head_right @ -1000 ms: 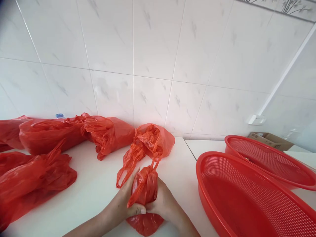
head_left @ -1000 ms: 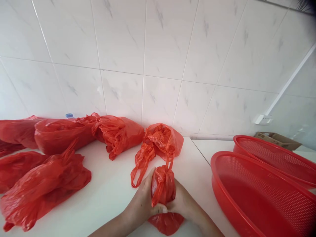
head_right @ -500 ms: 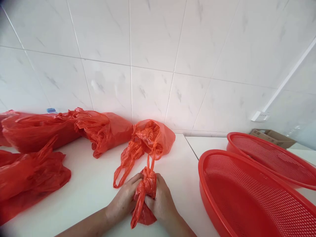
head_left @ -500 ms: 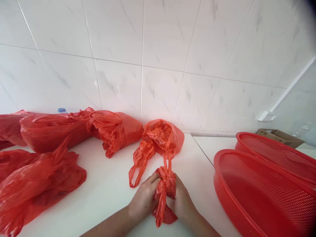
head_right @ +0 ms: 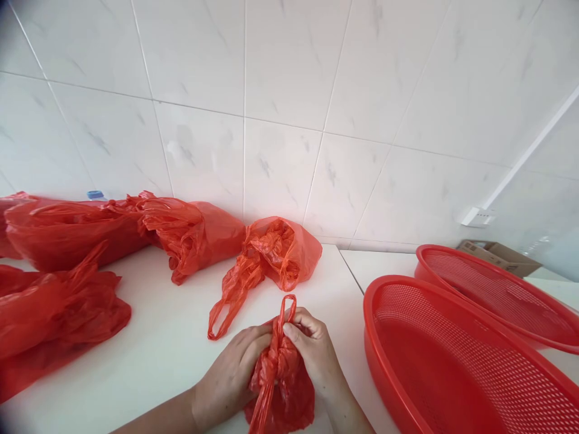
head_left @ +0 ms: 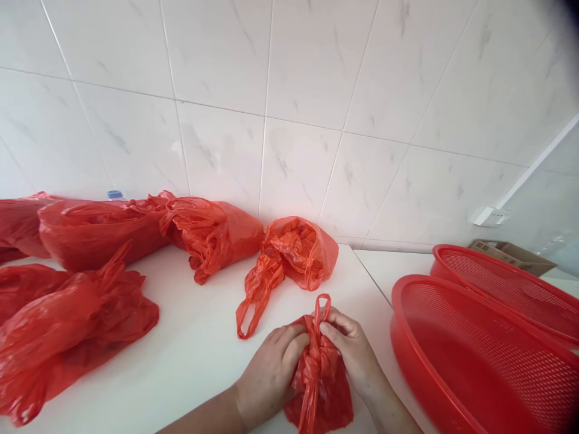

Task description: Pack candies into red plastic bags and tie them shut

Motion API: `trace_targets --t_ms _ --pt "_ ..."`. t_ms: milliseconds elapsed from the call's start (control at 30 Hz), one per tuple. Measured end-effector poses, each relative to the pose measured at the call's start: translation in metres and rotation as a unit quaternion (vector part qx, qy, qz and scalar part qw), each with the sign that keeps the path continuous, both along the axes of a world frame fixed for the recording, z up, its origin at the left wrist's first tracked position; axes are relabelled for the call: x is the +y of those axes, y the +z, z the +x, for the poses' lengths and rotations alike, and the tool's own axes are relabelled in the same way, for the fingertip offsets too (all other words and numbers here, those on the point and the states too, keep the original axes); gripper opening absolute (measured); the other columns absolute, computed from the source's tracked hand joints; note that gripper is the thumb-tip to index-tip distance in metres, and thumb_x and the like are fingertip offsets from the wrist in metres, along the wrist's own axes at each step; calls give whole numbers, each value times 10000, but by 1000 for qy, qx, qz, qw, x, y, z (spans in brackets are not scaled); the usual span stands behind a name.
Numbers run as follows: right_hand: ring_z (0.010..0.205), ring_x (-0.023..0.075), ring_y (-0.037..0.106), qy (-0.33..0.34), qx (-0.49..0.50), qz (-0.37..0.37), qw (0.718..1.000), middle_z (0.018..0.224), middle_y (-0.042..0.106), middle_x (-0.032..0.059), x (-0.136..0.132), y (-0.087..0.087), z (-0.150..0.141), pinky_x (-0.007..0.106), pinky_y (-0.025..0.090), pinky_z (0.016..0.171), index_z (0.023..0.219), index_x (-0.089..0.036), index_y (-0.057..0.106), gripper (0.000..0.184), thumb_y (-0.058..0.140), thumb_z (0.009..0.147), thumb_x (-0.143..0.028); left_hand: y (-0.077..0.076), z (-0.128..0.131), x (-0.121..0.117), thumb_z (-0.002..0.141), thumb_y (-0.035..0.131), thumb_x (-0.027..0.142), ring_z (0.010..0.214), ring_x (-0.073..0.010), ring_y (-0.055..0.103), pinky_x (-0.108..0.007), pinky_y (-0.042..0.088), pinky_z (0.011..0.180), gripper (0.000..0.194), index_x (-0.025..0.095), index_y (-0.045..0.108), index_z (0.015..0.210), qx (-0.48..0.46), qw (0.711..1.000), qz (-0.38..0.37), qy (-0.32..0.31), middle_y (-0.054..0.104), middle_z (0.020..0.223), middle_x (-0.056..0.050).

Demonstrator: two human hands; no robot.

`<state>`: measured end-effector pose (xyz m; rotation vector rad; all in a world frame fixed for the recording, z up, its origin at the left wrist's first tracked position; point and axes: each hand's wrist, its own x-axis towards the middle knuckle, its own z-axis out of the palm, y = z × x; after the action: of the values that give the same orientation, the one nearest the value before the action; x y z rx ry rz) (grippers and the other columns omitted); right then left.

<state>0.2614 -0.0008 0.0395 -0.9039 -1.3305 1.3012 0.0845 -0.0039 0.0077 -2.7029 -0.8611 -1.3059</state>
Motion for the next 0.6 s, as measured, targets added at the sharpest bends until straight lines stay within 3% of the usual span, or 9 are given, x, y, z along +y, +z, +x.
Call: trace_targets --t_ms 100,167,233,300,433,533,600 --pt "743 142 578 11 121 -66 990 808 631 9 -6 1 -1 282 458 733 897 -209 669 107 636 837 -291 5 -5 -9 800 639 167 1155 -269 505 -446 445 954 455 203 483 1226 -5 993 119 11 544 1237 -147" --pt "756 144 595 8 173 -93 981 847 652 19 -8 2 1 284 469 741 916 -210 674 125 652 825 -294 10 -9 -16 822 649 225 1217 -258 457 -454 351 1041 377 259 546 1182 21 986 167 1 561 1241 -96" --pt "788 155 607 -3 201 -115 973 895 666 43 -9 2 6 285 478 750 918 -196 683 176 656 820 -340 15 -12 -20 870 595 314 1240 -226 438 -424 238 1115 292 257 596 1156 56 983 177 -14 613 1196 -55" --pt "809 168 614 -26 219 -134 966 920 673 62 -8 2 10 292 488 747 896 -182 688 226 661 810 -389 20 -16 -22 906 517 396 1254 -214 429 -408 146 1150 327 219 611 1164 80 980 181 -29 647 1168 -49" --pt "766 175 618 -77 191 -122 971 840 679 63 -3 0 18 303 502 727 829 -160 690 266 669 791 -423 25 -23 -19 902 450 509 1283 -244 405 -467 84 1156 440 177 620 1136 79 976 199 -45 660 1157 -81" --pt "733 173 613 -103 169 -100 975 786 672 45 4 -6 26 305 506 715 768 -176 671 222 678 769 -398 29 -24 -19 928 407 481 1174 -218 497 -491 59 1153 377 186 641 956 58 981 176 -57 696 1004 -50" --pt "748 186 615 -146 156 -106 971 777 670 40 10 -10 33 306 509 697 732 -197 652 189 706 723 -378 31 -21 -21 945 406 375 967 -176 581 -478 124 1138 327 191 592 748 19 987 144 -68 687 840 -12"
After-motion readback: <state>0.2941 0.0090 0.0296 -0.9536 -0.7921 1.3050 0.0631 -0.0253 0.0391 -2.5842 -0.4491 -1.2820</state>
